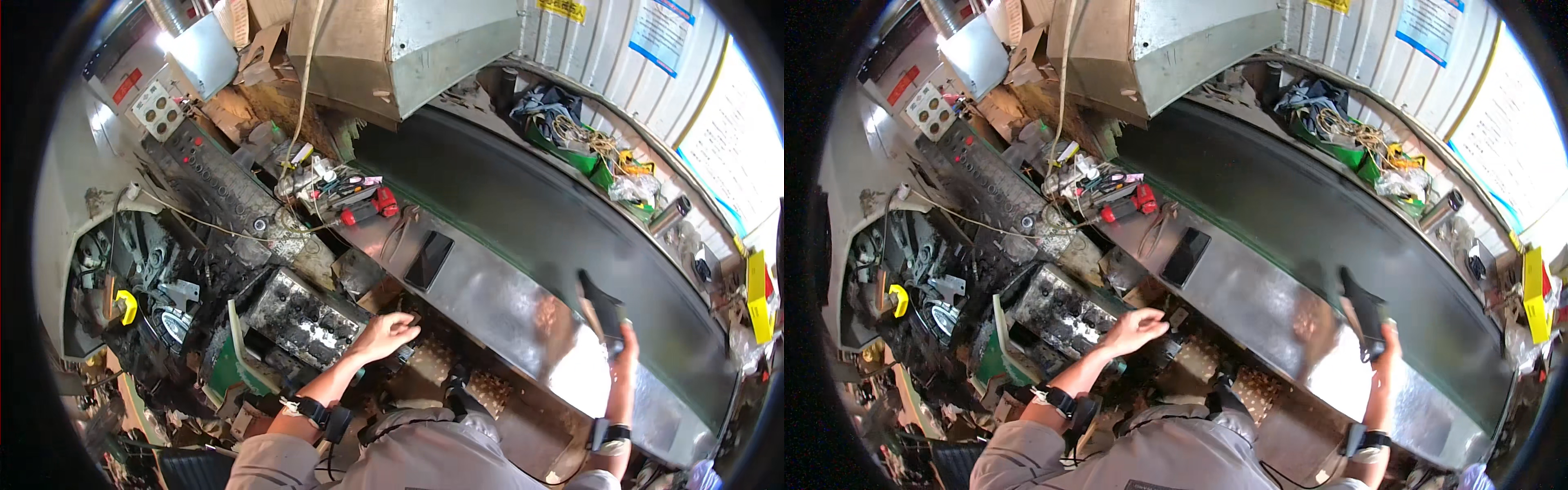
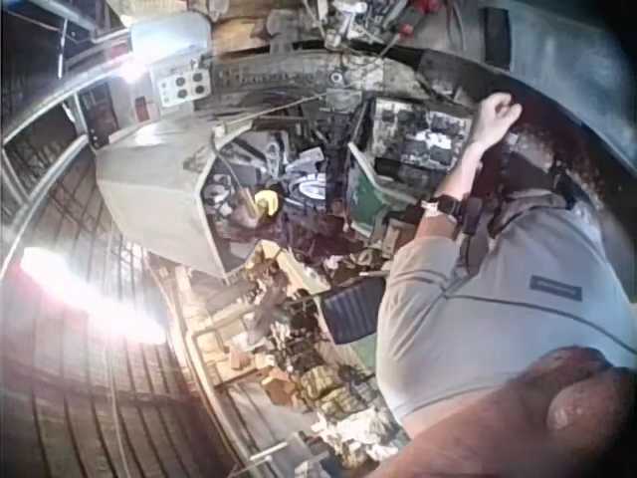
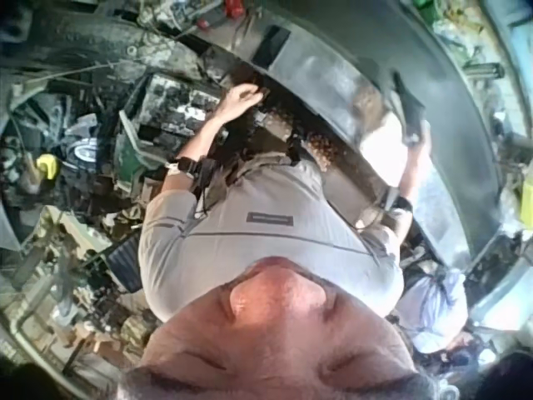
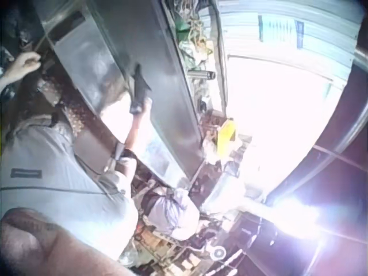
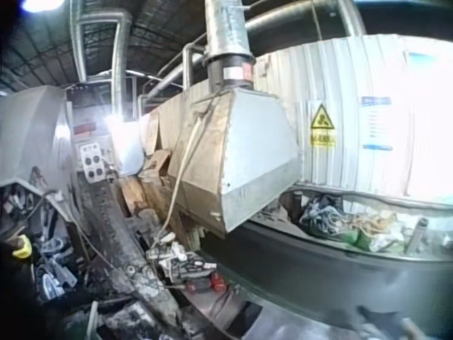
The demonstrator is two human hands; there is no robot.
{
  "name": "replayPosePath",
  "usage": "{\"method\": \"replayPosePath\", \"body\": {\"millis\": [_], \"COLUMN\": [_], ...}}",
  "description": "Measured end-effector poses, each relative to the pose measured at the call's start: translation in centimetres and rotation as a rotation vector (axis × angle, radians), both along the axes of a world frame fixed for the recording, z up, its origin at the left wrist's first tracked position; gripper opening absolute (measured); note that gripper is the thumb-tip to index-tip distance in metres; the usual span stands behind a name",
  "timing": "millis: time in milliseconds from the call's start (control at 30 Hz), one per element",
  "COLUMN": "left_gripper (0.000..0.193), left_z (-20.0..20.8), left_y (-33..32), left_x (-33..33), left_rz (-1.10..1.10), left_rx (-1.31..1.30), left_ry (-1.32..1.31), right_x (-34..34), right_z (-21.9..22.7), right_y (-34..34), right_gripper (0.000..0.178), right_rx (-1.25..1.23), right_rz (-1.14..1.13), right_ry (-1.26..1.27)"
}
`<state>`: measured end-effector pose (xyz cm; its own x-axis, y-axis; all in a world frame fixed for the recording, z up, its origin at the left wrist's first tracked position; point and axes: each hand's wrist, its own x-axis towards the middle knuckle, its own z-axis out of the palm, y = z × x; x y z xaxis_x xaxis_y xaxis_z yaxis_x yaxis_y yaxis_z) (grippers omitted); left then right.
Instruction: Operate a toe lasting machine to shape and secure the front of shoes onto lasts.
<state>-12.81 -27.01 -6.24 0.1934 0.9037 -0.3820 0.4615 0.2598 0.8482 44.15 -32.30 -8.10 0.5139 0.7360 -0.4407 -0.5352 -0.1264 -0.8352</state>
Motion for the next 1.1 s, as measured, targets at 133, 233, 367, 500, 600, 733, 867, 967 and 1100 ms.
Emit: {"method": "replayPosePath", "body": {"millis": [133,233,367,500,600,733,867,967,1100], "left_gripper": [0.054,0.060,0.062,0.056,0.046,0.024,0.018,0.021,0.018], "left_z": [-1.5,-2.1,-2.6,-3.6,-4.8,-5.4,-5.5,-6.2,-8.2], "left_y": [-1.8,-3.4,-4.0,-1.4,2.5,9.8,17.5,23.3,30.6], "left_x": [-3.0,-4.7,-5.0,-4.8,-5.3,-7.9,-11.8,-15.6,-20.0], "left_rz": [-0.021,0.086,0.039,0.051,0.145,0.205,0.393,0.477,0.548], "left_rx": [-0.003,-0.166,-0.127,-0.090,0.022,0.198,0.344,0.436,0.488], "left_ry": [0.178,0.225,0.327,0.339,0.246,0.280,0.369,0.434,0.456], "right_x": [16.2,23.9,25.2,17.0,3.6,-11.3,-16.9,-18.4,-19.3], "right_z": [0.3,-1.3,-7.3,-12.0,-13.6,-11.1,-7.4,-5.7,-5.5], "right_y": [-3.0,-6.1,-7.7,-2.9,-0.6,-1.8,-3.0,-2.5,0.5], "right_gripper": [0.043,0.048,0.065,0.064,0.049,0.034,0.019,0.014,0.008], "right_rx": [-0.036,-0.452,-0.598,-0.585,-0.211,0.297,-0.086,-0.135,-0.253], "right_rz": [-0.006,-0.295,-0.396,-0.262,0.272,0.545,0.590,0.493,0.540], "right_ry": [0.029,-0.428,-1.185,-1.636,-1.321,-1.951,-1.170,-1.066,-1.144]}}
